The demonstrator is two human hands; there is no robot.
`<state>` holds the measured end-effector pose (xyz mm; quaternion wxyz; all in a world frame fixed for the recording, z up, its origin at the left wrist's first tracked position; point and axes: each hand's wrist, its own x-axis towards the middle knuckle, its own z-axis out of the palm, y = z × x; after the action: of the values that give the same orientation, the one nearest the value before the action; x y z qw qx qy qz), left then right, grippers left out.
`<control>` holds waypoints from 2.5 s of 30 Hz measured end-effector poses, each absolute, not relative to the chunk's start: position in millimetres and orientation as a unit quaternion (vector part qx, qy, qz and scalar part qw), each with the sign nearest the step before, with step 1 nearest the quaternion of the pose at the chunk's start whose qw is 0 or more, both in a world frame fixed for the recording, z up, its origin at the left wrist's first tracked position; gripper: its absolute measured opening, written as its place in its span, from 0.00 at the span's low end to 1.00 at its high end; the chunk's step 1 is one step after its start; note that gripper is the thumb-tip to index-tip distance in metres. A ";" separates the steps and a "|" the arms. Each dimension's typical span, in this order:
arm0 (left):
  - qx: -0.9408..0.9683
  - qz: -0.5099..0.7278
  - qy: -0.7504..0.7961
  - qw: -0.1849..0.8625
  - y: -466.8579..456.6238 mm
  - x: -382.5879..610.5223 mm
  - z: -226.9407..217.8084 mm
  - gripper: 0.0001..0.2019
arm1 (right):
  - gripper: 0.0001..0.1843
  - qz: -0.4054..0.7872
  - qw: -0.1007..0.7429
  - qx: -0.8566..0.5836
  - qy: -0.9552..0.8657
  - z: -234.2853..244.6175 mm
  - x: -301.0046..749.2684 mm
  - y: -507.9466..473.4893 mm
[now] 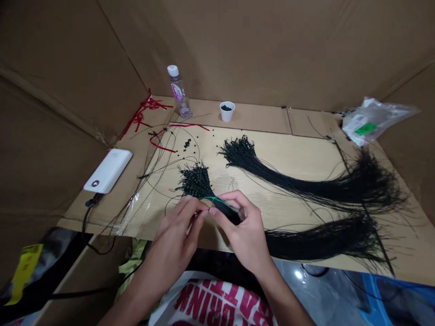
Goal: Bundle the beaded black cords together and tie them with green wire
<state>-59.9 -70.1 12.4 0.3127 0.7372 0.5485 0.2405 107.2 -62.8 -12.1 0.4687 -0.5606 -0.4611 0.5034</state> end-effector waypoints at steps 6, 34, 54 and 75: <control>0.715 0.290 0.550 0.320 -70.6 -57.5 4.9 0.07 | 0.11 0.514 0.472 -0.551 -0.457 -12.4 110.8 -61.2; 0.733 0.431 0.492 0.188 -58.0 -50.3 6.1 0.03 | 0.09 0.599 0.495 -0.488 -0.399 -15.3 125.9 -61.8; 0.724 0.400 0.523 0.207 -60.1 -48.8 17.7 0.03 | 0.03 0.514 0.489 -0.524 -0.471 -4.6 119.4 -65.3; 0.638 0.452 0.576 0.240 -63.4 -42.7 14.1 0.04 | 0.07 0.480 0.499 -0.540 -0.479 3.0 115.2 -67.2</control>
<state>-42.7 -63.4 14.1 0.2399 0.6377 0.5760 0.4517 115.2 -67.2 3.0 0.4986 -0.5398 -0.4788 0.4805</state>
